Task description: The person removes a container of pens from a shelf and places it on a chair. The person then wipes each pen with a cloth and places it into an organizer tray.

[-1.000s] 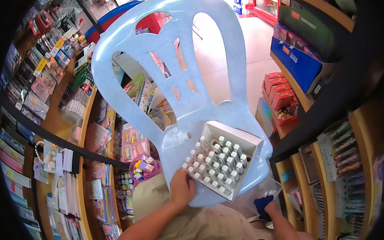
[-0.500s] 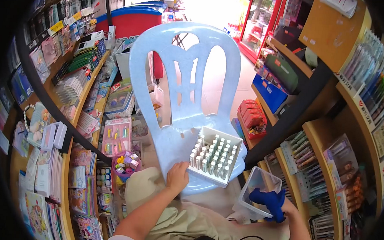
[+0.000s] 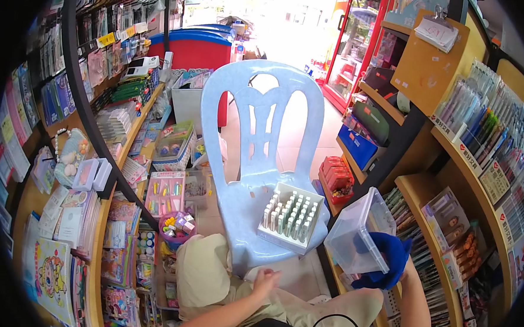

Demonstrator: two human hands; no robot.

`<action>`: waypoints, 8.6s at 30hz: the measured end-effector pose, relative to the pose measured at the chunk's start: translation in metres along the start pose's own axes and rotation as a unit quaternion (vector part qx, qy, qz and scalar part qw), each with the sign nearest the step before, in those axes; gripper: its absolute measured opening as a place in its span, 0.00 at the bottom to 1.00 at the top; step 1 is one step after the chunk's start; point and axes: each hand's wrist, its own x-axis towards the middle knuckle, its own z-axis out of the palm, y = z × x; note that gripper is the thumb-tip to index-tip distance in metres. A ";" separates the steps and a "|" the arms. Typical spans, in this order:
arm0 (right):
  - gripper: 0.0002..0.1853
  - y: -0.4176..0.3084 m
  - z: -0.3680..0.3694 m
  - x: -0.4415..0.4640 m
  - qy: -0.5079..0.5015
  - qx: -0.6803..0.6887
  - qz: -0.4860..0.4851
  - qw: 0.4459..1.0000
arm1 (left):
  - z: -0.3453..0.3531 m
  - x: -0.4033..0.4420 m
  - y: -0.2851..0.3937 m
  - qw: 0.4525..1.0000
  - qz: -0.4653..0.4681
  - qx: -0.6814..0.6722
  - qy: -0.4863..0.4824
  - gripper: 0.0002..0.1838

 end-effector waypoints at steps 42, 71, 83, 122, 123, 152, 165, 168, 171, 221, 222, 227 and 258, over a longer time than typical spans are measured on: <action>0.12 0.038 0.055 0.119 -0.071 0.475 0.225 0.848 | 0.042 0.108 0.195 0.824 0.262 0.413 -0.287 0.13; 0.19 0.001 0.071 0.080 0.022 0.024 -0.143 0.989 | -0.013 0.055 0.187 0.739 0.492 0.442 0.128 0.09; 0.18 0.129 0.115 0.025 0.176 0.668 0.059 0.721 | -0.028 -0.001 0.172 0.812 0.502 0.290 0.067 0.11; 0.20 0.113 0.104 0.040 -0.108 0.515 -0.066 0.848 | 0.108 -0.083 0.128 0.912 0.359 0.147 -0.136 0.03; 0.18 0.130 0.108 0.043 -0.071 0.564 -0.007 0.823 | 0.119 -0.076 0.113 0.894 0.370 0.203 -0.150 0.03; 0.18 0.134 0.094 -0.011 0.166 0.390 0.109 0.899 | 0.166 -0.029 0.045 0.866 0.238 0.243 -0.367 0.14; 0.15 0.140 0.097 -0.002 0.184 0.480 0.202 0.834 | 0.159 -0.052 0.058 0.743 0.477 0.394 -0.254 0.11; 0.14 0.151 0.105 0.002 0.243 0.249 0.035 0.937 | 0.154 -0.049 0.049 0.760 0.476 0.375 -0.236 0.13; 0.12 0.114 0.100 0.002 0.241 0.120 0.053 0.962 | 0.153 -0.046 0.049 0.808 0.467 0.305 -0.190 0.11; 0.33 0.121 0.095 0.009 0.022 0.765 0.066 0.641 | 0.024 -0.059 0.135 0.651 0.554 0.519 -0.006 0.13; 0.33 0.118 0.096 0.010 0.019 0.764 0.062 0.642 | 0.024 -0.060 0.138 0.643 0.561 0.522 -0.002 0.13; 0.34 0.105 0.096 0.008 0.011 0.740 0.066 0.670 | 0.026 -0.075 0.170 0.705 0.551 0.445 -0.030 0.13; 0.13 0.155 0.110 -0.026 -0.064 0.485 0.071 0.869 | 0.138 -0.061 0.113 0.948 0.047 -0.058 -0.308 0.13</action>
